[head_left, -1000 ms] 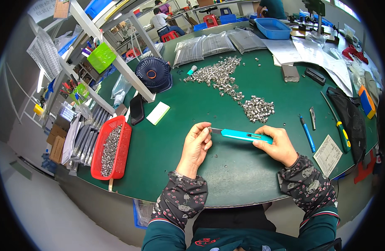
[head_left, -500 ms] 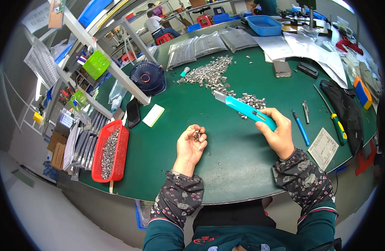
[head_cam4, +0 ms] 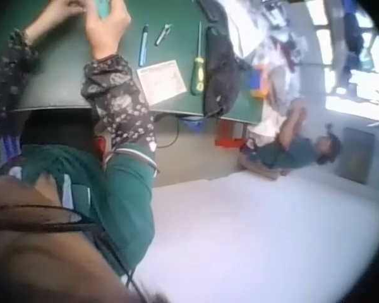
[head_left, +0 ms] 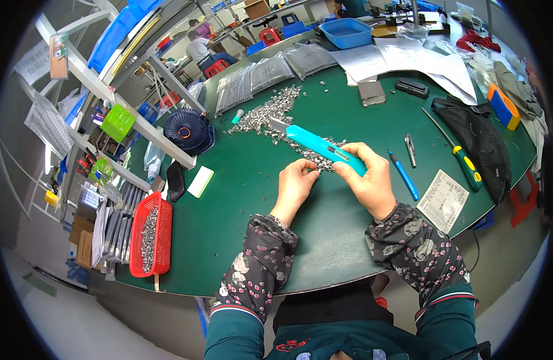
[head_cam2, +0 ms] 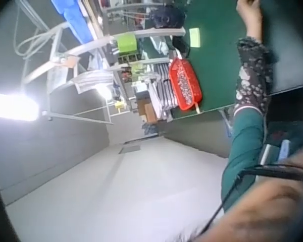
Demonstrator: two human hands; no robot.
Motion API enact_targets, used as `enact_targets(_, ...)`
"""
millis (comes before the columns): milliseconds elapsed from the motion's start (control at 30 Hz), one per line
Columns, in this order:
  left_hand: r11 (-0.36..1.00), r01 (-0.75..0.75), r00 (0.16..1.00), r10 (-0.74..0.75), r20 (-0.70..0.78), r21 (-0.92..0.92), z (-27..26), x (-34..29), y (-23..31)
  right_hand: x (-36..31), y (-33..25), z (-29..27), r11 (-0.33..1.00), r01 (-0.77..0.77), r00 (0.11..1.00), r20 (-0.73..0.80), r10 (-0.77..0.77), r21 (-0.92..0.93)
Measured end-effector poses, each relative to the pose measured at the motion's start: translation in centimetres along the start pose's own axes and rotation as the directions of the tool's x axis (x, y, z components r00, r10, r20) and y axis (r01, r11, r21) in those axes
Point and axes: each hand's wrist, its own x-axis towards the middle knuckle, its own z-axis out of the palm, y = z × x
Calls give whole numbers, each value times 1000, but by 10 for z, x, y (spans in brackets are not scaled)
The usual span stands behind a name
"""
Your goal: Inspecting and sorting small metal hardware parts using a utility knife at a workbench.
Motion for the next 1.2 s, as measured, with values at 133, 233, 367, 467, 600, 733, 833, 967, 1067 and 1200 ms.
enact_targets(133,967,-80,994,97,-58,242,11,1,4,0,-2,-1,1000,16,1000,-5,-16,25)
enact_targets(233,944,-126,984,159,-83,306,14,-3,9,0,-2,1,998,32,999,-7,-32,50)
enact_targets(367,937,-149,980,182,-78,316,15,-3,7,0,0,2,996,54,998,-17,-53,64)
enact_targets(467,980,-7,1000,9,12,-197,8,-5,0,-1,2,1,998,59,998,-15,-59,29)
enact_targets(600,371,329,944,-101,315,-868,-28,-34,-9,-1,-1,1,1000,-13,1000,28,12,29)
enact_targets(733,138,305,952,-42,302,-942,-53,-54,-35,-3,0,3,1000,-15,996,93,17,-26)
enact_targets(833,144,199,980,-54,193,-969,-58,-58,-55,-4,-4,3,992,-99,967,227,114,-74)
enact_targets(967,84,182,983,-31,180,-980,-61,-57,-73,-8,8,6,990,-45,933,348,90,-137)
enact_targets(1067,70,167,986,-34,165,-983,-66,-56,-72,-9,4,7,983,-50,901,416,121,-178)
enact_targets(1200,122,135,991,-27,133,-983,-69,-55,-76,-10,7,8,978,-82,861,481,167,-192)
